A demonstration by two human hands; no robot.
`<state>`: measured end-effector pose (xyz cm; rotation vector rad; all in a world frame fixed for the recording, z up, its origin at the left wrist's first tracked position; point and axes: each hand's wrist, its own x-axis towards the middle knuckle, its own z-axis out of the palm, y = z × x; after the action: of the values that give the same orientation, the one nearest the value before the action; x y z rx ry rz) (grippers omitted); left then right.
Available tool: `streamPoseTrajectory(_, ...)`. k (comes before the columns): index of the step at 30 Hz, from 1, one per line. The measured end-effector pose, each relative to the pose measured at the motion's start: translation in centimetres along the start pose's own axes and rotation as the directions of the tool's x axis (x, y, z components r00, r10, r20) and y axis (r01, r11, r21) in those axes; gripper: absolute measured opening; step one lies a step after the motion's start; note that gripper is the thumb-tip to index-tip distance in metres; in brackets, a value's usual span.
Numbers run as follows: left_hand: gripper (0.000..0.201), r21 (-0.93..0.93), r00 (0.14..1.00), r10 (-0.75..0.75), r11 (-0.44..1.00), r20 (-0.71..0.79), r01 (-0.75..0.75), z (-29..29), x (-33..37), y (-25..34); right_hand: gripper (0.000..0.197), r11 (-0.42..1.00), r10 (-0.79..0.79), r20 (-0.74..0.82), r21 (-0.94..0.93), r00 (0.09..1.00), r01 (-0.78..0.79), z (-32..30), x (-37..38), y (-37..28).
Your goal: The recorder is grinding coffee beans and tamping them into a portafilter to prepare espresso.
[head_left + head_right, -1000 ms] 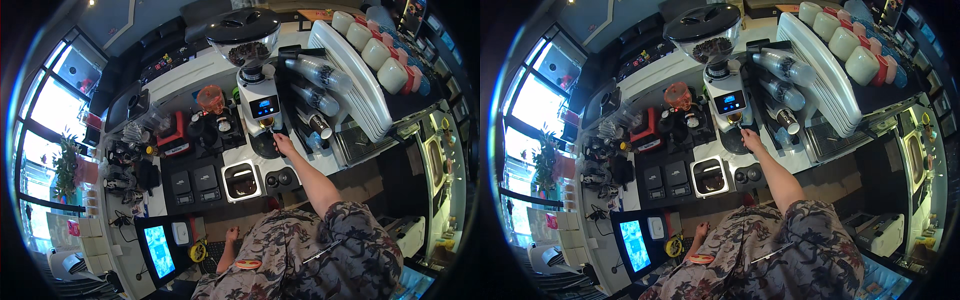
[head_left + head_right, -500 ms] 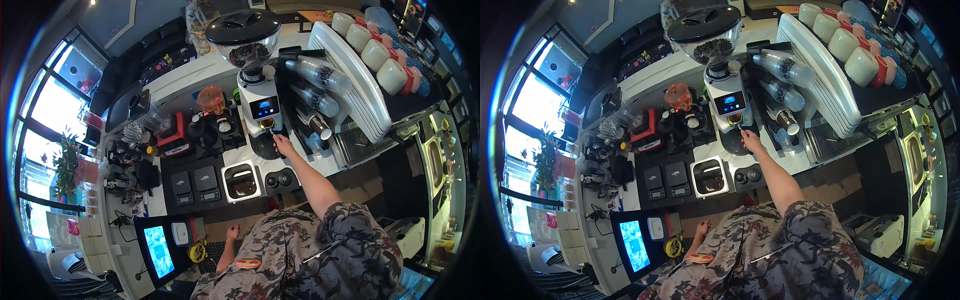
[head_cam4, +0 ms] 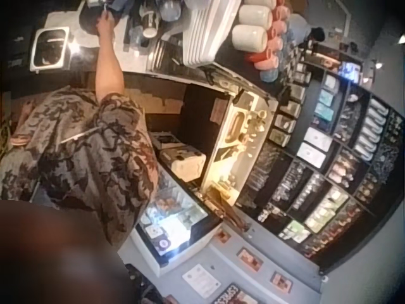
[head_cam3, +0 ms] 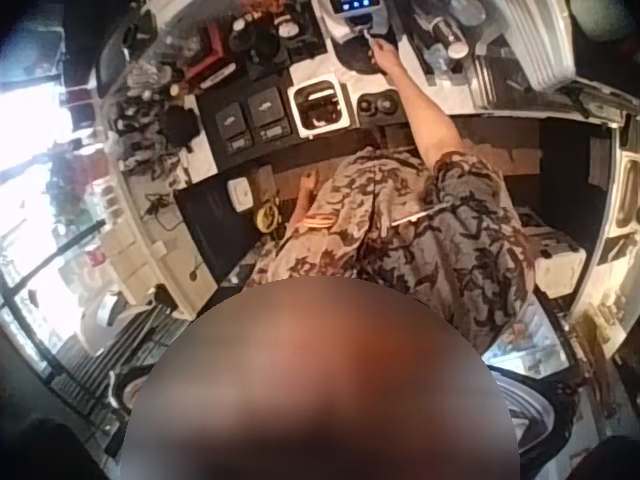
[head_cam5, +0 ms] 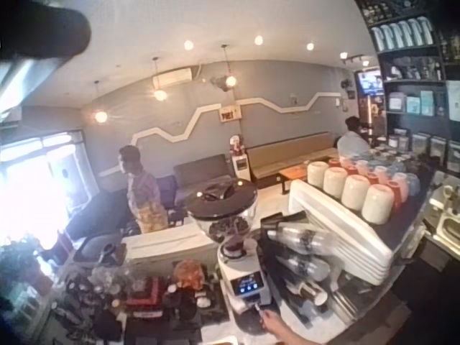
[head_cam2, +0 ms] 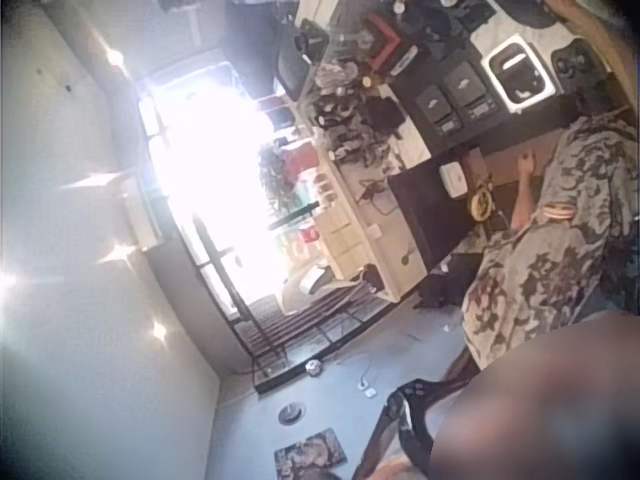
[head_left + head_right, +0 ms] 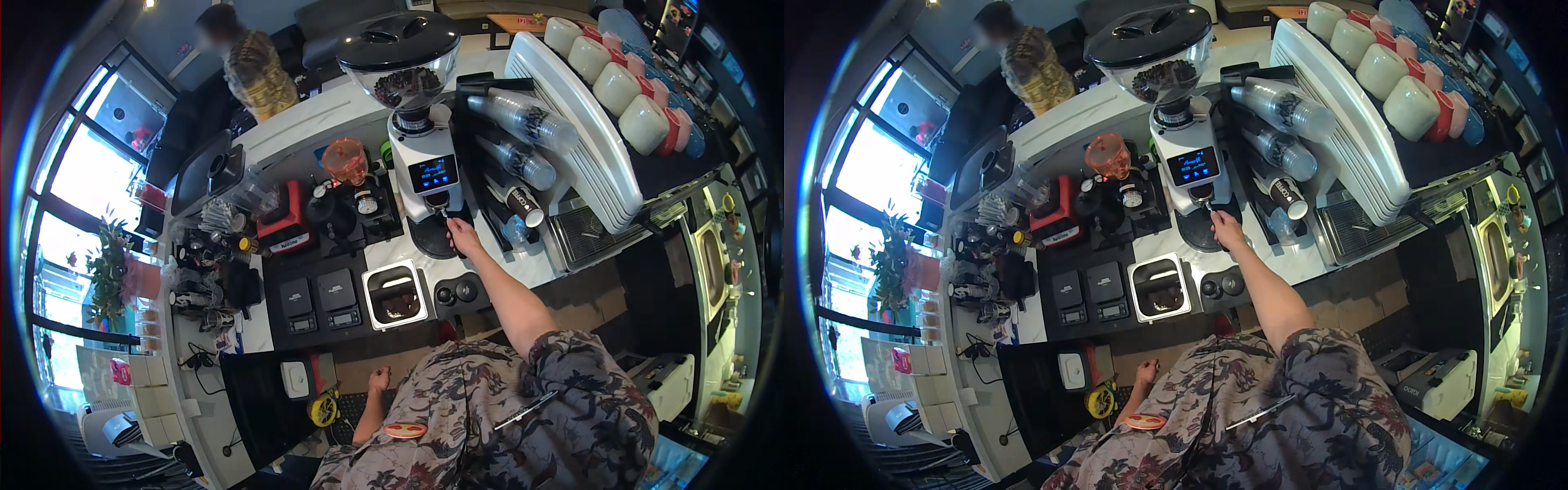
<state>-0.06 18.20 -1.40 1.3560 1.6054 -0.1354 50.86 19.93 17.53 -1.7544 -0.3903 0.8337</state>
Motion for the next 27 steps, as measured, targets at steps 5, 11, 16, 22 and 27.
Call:
streamPoseTrajectory(5, 0.055, 0.079, 0.997, -0.063, 0.995, 0.053, 0.059, -0.3, -1.7, 2.2, 0.048, 1.0, 0.022, 0.031, 0.021, 0.999, -0.023, -0.6, -0.1, 0.6)
streamPoseTrajectory(11, 0.05, 0.052, 1.0, -0.023, 0.998, 0.018, 0.022, 1.0, -0.5, 0.8, 0.048, 1.0, 0.012, 0.07, 0.005, 0.997, -0.013, -2.6, -2.7, 1.8)
streamPoseTrajectory(16, 0.035, 0.025, 0.999, 0.046, 0.999, -0.006, -0.045, 2.1, -1.2, 0.6, 0.043, 1.0, -0.002, 0.141, 0.018, 0.99, 0.0, -5.0, -7.4, 2.2)
streamPoseTrajectory(22, 0.052, 0.078, 0.999, -0.013, 0.997, 0.043, 0.01, 3.5, -2.4, 1.4, 0.035, 0.999, 0.024, 0.218, -0.045, 0.976, -0.015, -8.8, -14.9, 3.1)
streamPoseTrajectory(27, 0.055, 0.183, 0.994, 0.108, 0.978, -0.02, -0.102, 7.0, -7.2, 4.6, 0.032, 0.968, -0.014, 0.303, -0.236, 0.953, 0.09, -12.3, -20.4, 7.7)
